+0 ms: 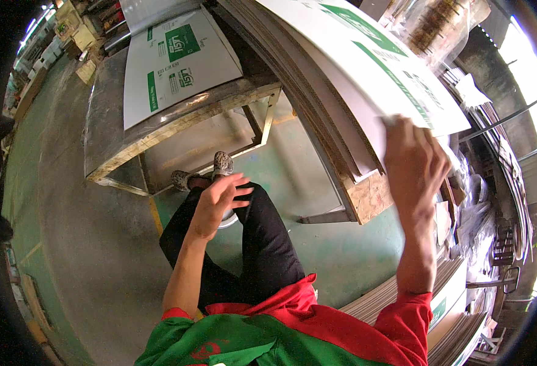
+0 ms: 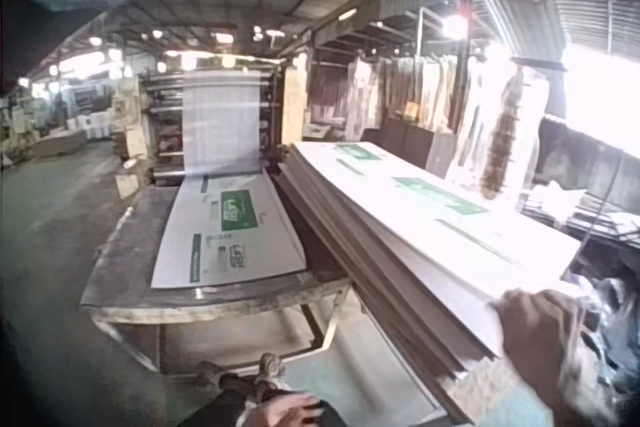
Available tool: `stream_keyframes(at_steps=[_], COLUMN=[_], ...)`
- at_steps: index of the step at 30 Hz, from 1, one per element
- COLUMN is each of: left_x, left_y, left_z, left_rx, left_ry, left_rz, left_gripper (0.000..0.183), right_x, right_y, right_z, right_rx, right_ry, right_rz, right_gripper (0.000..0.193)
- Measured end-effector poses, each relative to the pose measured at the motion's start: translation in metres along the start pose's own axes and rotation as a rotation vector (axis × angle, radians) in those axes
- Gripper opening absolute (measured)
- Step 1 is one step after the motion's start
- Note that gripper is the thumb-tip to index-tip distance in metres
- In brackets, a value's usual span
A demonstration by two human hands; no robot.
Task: The person repeatedly picks up flat white cardboard sheets with green branding from a table and stacks them on a growing pile to the right. The action is continuous and repetitive throughout the clip.
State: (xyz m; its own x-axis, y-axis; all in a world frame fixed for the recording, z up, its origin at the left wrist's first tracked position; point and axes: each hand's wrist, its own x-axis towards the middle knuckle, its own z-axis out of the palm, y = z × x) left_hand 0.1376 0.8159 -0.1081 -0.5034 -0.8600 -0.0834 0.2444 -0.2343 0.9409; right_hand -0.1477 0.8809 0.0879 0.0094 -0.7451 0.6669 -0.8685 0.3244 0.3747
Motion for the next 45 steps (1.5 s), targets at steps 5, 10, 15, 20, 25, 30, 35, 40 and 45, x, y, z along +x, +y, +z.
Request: stream_keyframes(at_steps=[5,10,15,20,25,30,35,40,45], left_x=[-0.016,-0.094,-0.195,-0.245,-0.271,-0.3,-0.307,-0.317,-0.321], left_y=[0.045,0.038,0.008,-0.028,-0.049,-0.072,-0.085,-0.076,-0.061], left_z=[0.018,-0.062,-0.115,-0.124,-0.134,-0.125,-0.11,-0.11,-0.1], left_rx=[-0.626,-0.289,-0.187,-0.185,-0.221,-0.196,0.0,0.12,0.209], left_ry=[-0.087,0.209,0.313,0.533,0.852,0.864,1.068,1.101,1.154], left_rz=[0.052,-0.068,-0.18,-0.208,0.143,0.006,-0.009,-0.01,-0.107], left_gripper=[0.055,0.035,0.042,0.041,0.065,0.066,0.061,0.057,0.054], right_x=[-0.069,-0.135,-0.213,-0.203,-0.184,-0.22,-0.238,-0.262,-0.283], right_y=[-0.07,0.041,0.034,-0.008,-0.062,-0.087,-0.073,-0.068,-0.07], right_z=[-0.045,0.022,0.079,0.082,0.113,0.121,0.111,0.107,0.092], right_rx=[0.907,0.229,1.126,1.334,1.318,1.118,1.239,1.312,1.396], right_ry=[-0.141,-0.05,-0.277,-0.449,-0.687,-0.873,-1.065,-1.012,-0.818], right_rz=[-0.46,0.641,1.335,1.003,0.637,0.594,0.872,0.914,0.931], right_gripper=[0.043,0.054,0.041,0.034,0.036,0.043,0.049,0.05,0.047])
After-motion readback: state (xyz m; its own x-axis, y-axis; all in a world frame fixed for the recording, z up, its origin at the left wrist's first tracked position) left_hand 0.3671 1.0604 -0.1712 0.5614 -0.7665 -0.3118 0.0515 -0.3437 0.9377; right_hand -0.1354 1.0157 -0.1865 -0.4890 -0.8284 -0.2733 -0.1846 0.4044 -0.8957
